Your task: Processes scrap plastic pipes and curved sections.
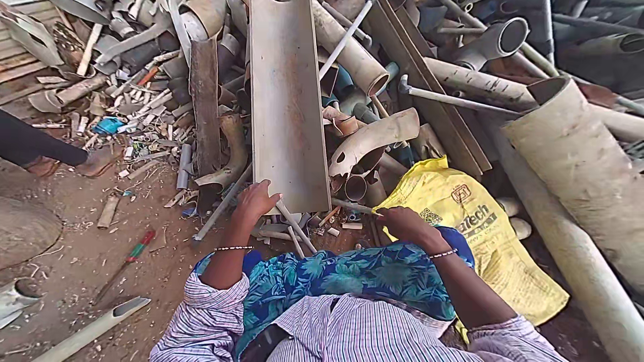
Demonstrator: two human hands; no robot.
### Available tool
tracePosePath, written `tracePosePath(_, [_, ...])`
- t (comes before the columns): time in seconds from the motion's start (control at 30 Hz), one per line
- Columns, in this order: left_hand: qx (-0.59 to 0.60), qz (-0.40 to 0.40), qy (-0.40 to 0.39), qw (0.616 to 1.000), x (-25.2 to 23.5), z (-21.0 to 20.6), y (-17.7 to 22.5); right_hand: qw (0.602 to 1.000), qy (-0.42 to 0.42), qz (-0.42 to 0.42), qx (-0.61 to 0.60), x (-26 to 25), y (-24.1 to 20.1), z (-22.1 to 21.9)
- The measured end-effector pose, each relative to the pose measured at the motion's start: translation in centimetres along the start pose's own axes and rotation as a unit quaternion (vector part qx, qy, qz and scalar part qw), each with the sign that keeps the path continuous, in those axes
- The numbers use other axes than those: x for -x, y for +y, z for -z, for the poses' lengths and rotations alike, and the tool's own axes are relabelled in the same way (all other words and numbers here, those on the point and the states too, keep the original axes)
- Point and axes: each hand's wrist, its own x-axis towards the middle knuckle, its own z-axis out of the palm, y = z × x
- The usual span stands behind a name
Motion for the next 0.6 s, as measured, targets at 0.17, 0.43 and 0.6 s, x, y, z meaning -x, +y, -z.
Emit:
tracePosePath(0.17, [-0.004, -0.016, -0.007, 1.0, 0.2, 0.1, 1.2, 0.986, 0.14, -0.042, -0.08, -5.5, 2.4, -1.3])
tracePosePath(0.43, [0.004, -0.009, -0.011, 1.0, -0.4, 0.3, 2.5, 0.79, 0.188, -0.171, -0.558, -15.7, 7.4, -6.7])
tracePosePath(0.6, [0.029, 0.037, 0.014, 0.999, -1.1, 1.0, 1.3, 0.857, 0.27, -0.131, -0.419, -15.7, 5.9, -6.5])
